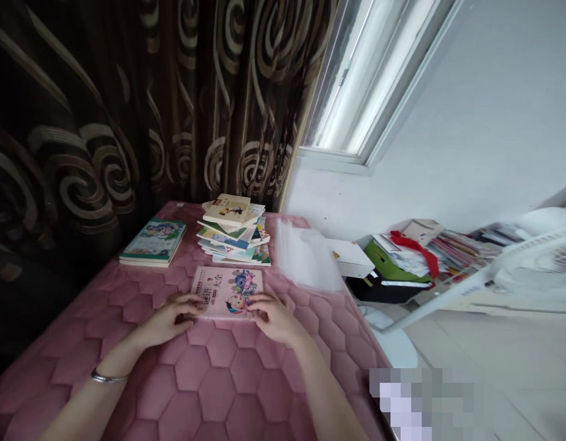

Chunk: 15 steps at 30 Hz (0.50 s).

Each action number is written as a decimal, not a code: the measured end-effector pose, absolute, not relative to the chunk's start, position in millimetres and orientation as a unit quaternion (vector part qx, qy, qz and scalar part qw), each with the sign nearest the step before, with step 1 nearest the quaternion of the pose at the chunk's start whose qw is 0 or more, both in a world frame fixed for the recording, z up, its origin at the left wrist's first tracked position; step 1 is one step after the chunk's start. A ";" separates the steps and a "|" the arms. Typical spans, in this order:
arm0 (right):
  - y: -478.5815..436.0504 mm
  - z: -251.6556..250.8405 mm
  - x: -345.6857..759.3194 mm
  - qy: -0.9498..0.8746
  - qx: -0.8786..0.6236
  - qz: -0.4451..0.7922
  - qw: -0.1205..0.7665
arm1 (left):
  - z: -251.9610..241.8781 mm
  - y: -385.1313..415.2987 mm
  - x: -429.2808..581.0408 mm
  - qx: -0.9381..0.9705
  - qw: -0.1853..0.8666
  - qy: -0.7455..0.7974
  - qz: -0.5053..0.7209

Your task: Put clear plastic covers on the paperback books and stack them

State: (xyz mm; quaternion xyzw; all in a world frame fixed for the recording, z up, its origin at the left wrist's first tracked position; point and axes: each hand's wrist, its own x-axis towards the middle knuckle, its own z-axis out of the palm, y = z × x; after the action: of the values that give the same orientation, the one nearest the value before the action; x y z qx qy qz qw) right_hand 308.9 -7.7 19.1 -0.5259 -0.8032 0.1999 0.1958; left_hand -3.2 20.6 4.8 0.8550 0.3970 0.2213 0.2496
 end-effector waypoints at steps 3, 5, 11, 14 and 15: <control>13.2 33.7 290.3 -0.802 -0.562 0.122 0.163 | 3.4 18.7 0.5 0.846 0.227 0.422 0.231; 33.6 36.4 277.4 -0.810 -0.565 0.073 0.138 | 2.0 17.8 2.7 0.843 0.214 0.431 0.240; 84.0 24.8 252.7 -0.795 -0.600 0.039 0.083 | 2.8 17.9 4.4 0.853 0.201 0.424 0.227; 87.3 21.4 253.0 -0.787 -0.610 0.036 0.086 | 2.4 18.1 3.8 0.854 0.194 0.429 0.222; 84.8 21.1 255.1 -0.780 -0.618 0.035 0.088 | 1.9 18.2 3.7 0.851 0.186 0.438 0.221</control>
State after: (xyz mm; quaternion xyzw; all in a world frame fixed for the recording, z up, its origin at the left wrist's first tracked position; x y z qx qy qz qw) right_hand 255.1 84.8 21.1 -0.6180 -0.7805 0.0346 0.0877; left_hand 3.7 18.2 1.9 0.8512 0.4382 0.2214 0.1855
